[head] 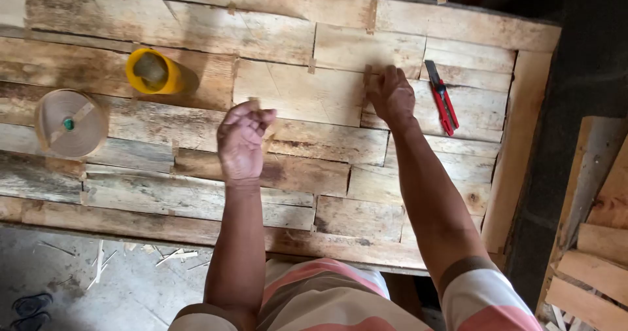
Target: Filling gaps in a large wooden surface by applying adhesive tape and cutting wood strips with a utility knife.
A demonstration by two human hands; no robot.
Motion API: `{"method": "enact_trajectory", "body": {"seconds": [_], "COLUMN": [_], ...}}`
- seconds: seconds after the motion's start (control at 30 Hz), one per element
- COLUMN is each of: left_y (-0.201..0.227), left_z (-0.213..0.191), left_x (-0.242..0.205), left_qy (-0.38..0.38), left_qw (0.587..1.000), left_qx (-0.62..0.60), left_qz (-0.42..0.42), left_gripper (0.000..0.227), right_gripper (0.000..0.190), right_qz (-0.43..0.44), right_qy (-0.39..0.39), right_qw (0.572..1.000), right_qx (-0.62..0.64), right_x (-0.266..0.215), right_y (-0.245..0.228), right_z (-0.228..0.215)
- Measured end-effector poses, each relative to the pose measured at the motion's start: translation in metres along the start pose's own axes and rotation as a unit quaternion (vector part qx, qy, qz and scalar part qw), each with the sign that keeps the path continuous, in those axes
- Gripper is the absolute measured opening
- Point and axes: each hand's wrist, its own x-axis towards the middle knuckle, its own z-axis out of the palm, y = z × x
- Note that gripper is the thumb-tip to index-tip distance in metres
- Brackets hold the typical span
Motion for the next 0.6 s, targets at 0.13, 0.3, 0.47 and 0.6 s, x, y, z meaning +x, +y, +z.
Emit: {"method": "enact_trajectory", "body": {"seconds": [0.13,0.3,0.47,0.6], "left_y": [-0.02,-0.06,-0.07,-0.072], "left_z": [0.005,0.0,0.006,0.014], "left_x": [0.009,0.028,0.036,0.04], "left_qy": [0.04,-0.105,-0.144,-0.152], "left_qw": [0.981,0.946,0.924,0.923], "left_qx": [0.19,0.3,0.342,0.347], "left_qz": [0.004,0.057,0.095,0.063], "left_gripper": [0.012,0.01,0.008,0.009], "right_gripper": [0.049,0.01,0.013,0.017], "right_qz": [-0.05,-0.105,-0.157,-0.17], "right_qy": [-0.019,-0.078,-0.126,-0.145], "right_qw": [0.998,0.976,0.954,0.956], "right_qx": [0.032,0.172,0.224,0.19], "right_x": [-0.004,-0.016,-0.018,-0.016], "right_y": [-0.013,-0.094,-0.162,-0.175], "right_z": [-0.022,-0.087,-0.131,-0.139]}}
